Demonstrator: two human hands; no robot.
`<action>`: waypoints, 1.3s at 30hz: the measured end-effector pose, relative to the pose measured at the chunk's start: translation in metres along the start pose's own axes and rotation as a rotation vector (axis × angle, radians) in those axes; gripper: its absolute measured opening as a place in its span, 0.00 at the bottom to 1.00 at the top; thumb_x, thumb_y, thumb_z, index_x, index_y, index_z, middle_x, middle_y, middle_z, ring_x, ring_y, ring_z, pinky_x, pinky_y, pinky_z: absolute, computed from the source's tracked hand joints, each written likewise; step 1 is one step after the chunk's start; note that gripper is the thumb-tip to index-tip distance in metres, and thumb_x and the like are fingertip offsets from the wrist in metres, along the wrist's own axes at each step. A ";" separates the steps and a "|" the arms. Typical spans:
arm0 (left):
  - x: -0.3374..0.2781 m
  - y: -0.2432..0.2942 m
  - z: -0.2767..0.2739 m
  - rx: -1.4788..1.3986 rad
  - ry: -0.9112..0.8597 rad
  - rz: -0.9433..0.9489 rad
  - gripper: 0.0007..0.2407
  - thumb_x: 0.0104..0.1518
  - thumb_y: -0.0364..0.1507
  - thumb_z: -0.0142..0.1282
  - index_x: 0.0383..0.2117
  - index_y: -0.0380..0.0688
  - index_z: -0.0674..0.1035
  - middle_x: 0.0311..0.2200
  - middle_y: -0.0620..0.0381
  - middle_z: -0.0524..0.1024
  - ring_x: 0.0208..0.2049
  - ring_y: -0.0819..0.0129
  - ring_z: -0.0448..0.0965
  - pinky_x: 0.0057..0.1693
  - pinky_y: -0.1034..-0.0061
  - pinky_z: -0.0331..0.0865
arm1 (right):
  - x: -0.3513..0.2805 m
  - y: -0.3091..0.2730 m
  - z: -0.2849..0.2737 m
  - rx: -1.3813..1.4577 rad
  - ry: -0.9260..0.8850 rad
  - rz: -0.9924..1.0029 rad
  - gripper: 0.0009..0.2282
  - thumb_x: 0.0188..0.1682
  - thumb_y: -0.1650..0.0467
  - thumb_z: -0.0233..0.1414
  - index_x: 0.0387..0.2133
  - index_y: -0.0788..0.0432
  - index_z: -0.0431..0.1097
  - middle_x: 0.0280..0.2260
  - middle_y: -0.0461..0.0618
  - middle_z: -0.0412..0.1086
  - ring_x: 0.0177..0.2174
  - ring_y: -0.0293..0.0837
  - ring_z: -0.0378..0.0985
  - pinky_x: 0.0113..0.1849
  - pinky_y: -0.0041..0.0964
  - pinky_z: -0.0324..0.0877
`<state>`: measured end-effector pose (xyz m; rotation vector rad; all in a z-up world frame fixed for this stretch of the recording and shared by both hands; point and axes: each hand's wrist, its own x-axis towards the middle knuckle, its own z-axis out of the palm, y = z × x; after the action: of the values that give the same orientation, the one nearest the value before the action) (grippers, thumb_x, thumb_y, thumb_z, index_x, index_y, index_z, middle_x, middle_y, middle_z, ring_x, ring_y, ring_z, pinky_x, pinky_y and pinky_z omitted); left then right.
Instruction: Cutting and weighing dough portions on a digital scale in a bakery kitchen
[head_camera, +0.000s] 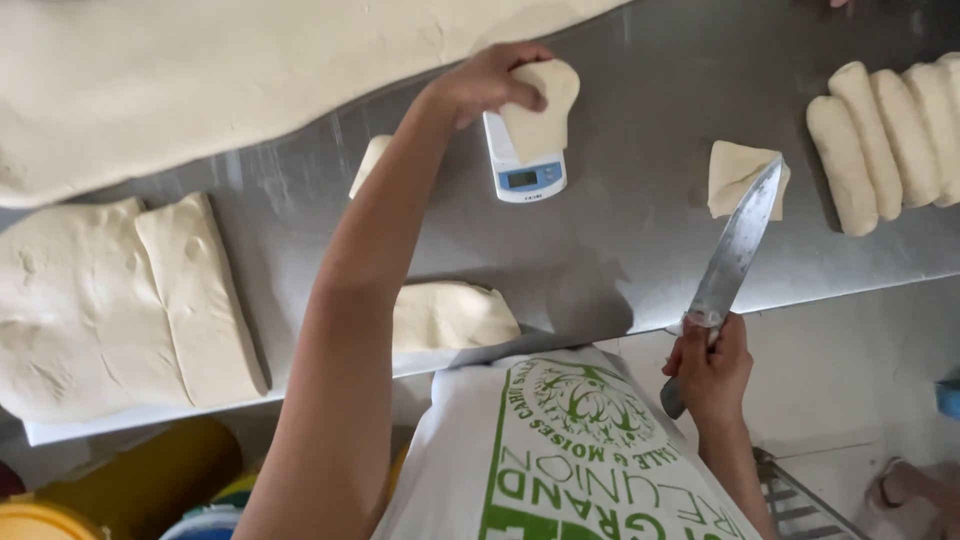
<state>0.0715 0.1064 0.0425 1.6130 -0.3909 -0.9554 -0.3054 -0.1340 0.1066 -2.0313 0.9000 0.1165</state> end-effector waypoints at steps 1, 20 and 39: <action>0.009 -0.001 -0.008 0.061 0.028 -0.062 0.21 0.45 0.29 0.63 0.50 0.55 0.77 0.45 0.61 0.78 0.44 0.66 0.81 0.42 0.75 0.77 | 0.005 -0.009 0.000 -0.021 0.004 0.058 0.06 0.60 0.70 0.46 0.39 0.63 0.61 0.17 0.54 0.68 0.16 0.46 0.69 0.23 0.44 0.68; -0.131 -0.090 0.048 0.725 1.079 0.175 0.24 0.60 0.35 0.61 0.64 0.55 0.68 0.58 0.49 0.73 0.60 0.51 0.70 0.62 0.56 0.64 | 0.046 -0.018 0.020 -0.113 -0.163 -0.027 0.05 0.57 0.73 0.43 0.37 0.62 0.64 0.19 0.52 0.68 0.17 0.46 0.71 0.25 0.42 0.69; -0.212 -0.168 0.064 0.724 1.194 0.075 0.22 0.46 0.39 0.69 0.50 0.62 0.78 0.44 0.60 0.75 0.45 0.58 0.78 0.51 0.63 0.69 | 0.031 -0.105 0.166 -0.311 -0.395 -0.771 0.06 0.59 0.71 0.48 0.36 0.63 0.66 0.17 0.63 0.70 0.21 0.63 0.77 0.23 0.57 0.69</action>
<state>-0.1464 0.2602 -0.0357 2.4677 0.0766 0.3733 -0.1751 0.0114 0.0667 -2.3865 -0.1835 0.2263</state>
